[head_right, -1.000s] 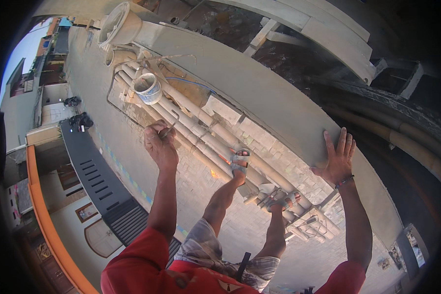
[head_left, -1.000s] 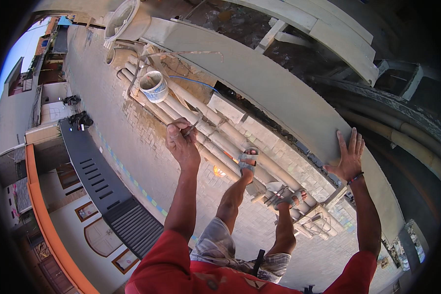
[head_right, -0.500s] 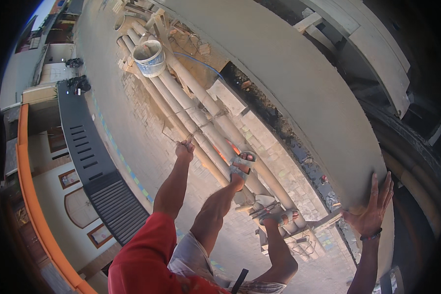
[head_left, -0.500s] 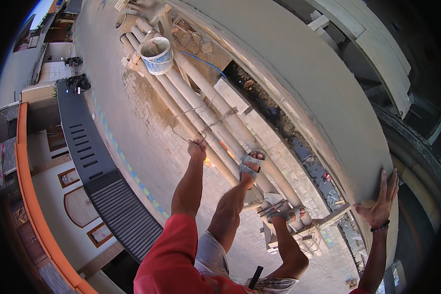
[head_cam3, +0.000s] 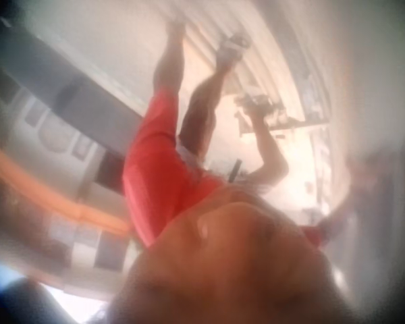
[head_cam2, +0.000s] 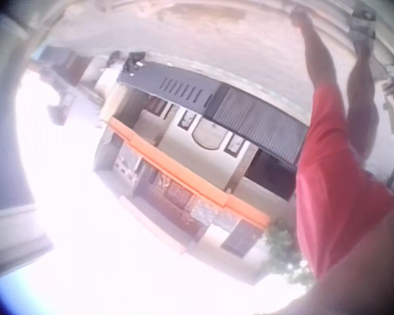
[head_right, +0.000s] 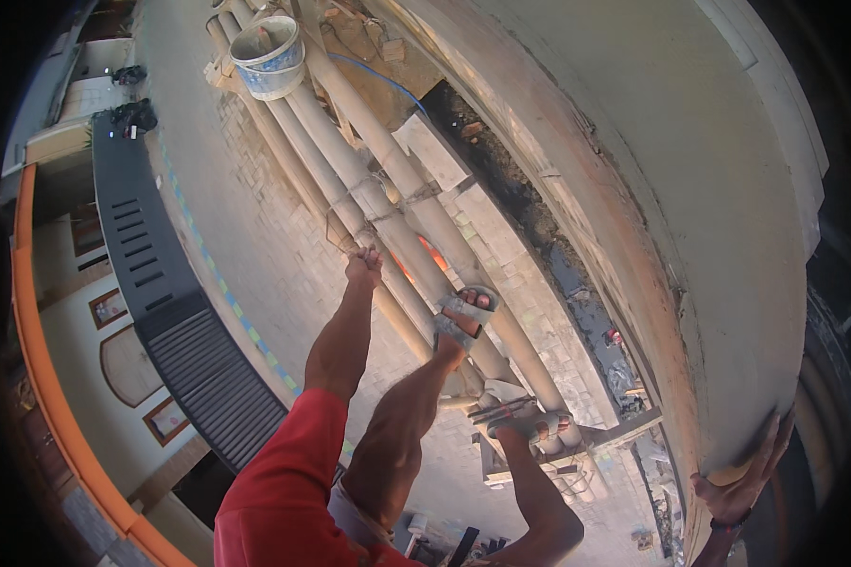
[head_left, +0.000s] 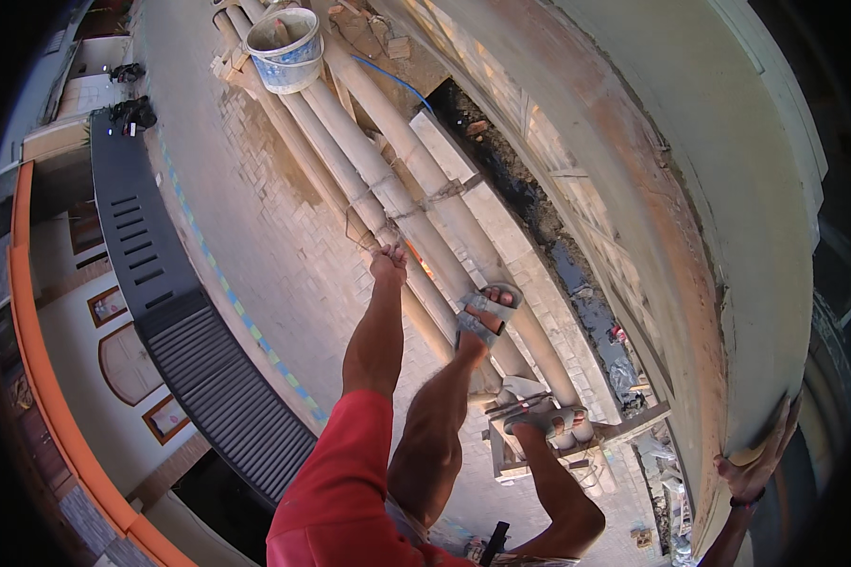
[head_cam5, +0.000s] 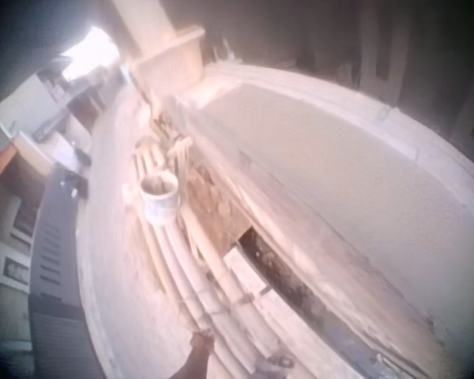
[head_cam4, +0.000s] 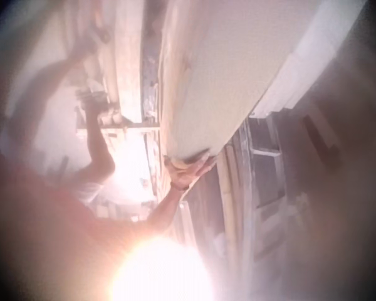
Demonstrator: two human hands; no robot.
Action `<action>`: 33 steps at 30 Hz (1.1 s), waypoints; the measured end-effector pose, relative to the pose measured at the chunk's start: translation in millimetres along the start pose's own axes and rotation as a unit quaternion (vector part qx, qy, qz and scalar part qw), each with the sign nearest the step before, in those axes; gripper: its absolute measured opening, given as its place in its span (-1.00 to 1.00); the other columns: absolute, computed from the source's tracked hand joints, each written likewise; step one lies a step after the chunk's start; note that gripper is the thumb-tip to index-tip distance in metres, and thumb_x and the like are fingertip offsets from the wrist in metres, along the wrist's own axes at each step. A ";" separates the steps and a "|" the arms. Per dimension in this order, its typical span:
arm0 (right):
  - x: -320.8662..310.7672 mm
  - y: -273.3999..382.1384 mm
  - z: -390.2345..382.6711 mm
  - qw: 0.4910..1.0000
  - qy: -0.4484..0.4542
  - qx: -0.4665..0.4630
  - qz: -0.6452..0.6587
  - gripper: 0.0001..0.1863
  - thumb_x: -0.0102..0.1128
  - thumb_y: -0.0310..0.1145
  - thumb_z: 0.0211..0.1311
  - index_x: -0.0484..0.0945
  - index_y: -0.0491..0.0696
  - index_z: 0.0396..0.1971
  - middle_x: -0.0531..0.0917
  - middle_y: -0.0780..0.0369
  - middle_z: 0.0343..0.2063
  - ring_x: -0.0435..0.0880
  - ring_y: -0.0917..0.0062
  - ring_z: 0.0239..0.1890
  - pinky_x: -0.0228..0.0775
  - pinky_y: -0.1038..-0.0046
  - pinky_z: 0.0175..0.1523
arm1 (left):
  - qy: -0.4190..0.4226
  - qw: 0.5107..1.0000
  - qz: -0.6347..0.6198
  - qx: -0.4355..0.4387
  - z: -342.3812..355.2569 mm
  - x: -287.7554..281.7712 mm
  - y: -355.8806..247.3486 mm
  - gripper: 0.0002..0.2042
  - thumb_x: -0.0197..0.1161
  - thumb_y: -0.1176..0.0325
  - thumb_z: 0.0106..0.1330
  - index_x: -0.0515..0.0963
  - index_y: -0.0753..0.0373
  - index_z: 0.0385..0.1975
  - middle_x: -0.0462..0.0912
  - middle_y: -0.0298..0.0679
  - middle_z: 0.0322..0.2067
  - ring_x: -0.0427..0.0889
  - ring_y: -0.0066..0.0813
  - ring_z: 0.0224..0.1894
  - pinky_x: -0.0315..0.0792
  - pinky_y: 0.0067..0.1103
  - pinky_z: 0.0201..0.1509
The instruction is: The person smooths a wet concrete surface on a long beam using a trowel and a metal straightedge. They repeatedly scrape and level the surface, then use their hands to check for smoothness and remove excess material.
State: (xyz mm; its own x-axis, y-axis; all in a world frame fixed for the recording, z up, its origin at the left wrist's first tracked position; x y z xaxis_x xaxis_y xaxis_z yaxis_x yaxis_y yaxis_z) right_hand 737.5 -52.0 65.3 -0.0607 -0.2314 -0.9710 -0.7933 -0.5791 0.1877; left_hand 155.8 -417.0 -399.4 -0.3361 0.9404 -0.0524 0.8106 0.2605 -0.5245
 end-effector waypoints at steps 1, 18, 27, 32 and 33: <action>-0.9 -0.2 -0.8 1.000 0.005 0.005 -0.009 0.29 0.09 0.61 -0.23 0.08 -0.05 0.40 0.05 -0.18 0.35 0.09 -0.12 0.38 0.08 -0.16 0.29 | 0.006 1.000 0.018 0.005 5.4 -4.2 2.8 -0.71 -0.21 0.14 0.53 0.34 0.24 -0.16 0.62 -0.11 -0.27 0.58 -0.39 -0.52 0.60 -0.38 -0.35; -3.8 -1.5 -1.9 1.000 0.013 0.000 -0.027 0.32 0.21 0.61 -0.37 0.13 0.06 0.40 0.01 -0.21 0.36 0.02 -0.20 0.38 -0.07 -0.23 0.34 | 0.149 0.859 0.463 0.160 -132.4 27.8 7.5 -0.71 0.09 0.17 0.40 0.44 0.22 -0.04 0.57 -0.23 -0.21 0.55 -0.50 -0.48 0.37 -0.60 -0.37; -7.2 4.1 -3.9 0.997 0.052 0.063 -0.015 0.36 0.58 0.11 -0.63 0.07 0.26 0.41 -0.13 -0.14 0.40 -0.10 -0.24 0.40 -0.20 -0.20 0.41 | 0.546 0.717 0.418 -0.116 -464.9 66.6 97.3 -0.31 0.26 0.10 0.33 0.13 0.30 0.34 0.25 -0.02 0.26 0.45 -0.29 0.13 0.36 -0.35 0.24; -9.5 7.6 -2.8 0.995 0.063 0.077 -0.015 0.33 0.57 0.13 -0.59 0.08 0.27 0.41 -0.11 -0.18 0.38 -0.10 -0.23 0.39 -0.26 -0.16 0.44 | 0.513 0.765 0.246 -0.302 -559.7 65.4 166.2 -0.11 0.20 0.08 0.37 -0.35 0.06 0.46 -0.17 -0.10 0.43 0.29 -0.16 0.27 0.15 -0.31 0.42; -9.6 7.7 -2.5 0.995 0.061 0.073 -0.014 0.32 0.56 0.13 -0.58 0.08 0.28 0.41 -0.10 -0.19 0.37 -0.10 -0.23 0.39 -0.26 -0.16 0.44 | 0.534 0.764 0.210 -0.295 -573.0 65.5 175.2 -0.10 0.20 0.08 0.36 -0.37 0.02 0.46 -0.18 -0.13 0.43 0.26 -0.15 0.29 0.12 -0.30 0.43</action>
State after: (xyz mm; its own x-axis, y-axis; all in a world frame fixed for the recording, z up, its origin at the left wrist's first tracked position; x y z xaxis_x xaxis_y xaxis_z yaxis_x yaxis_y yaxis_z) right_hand 733.5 -56.3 76.5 0.0289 -0.3145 -0.9488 -0.8738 -0.4689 0.1288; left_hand 550.6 -184.5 -7.7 0.3409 0.5274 0.7782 0.9202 -0.3567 -0.1614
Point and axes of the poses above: each hand's wrist, its own z-axis towards the middle knuckle, its own x-axis out of the palm, y = z × x, the point moved 2 cm from there along z, towards the middle knuckle
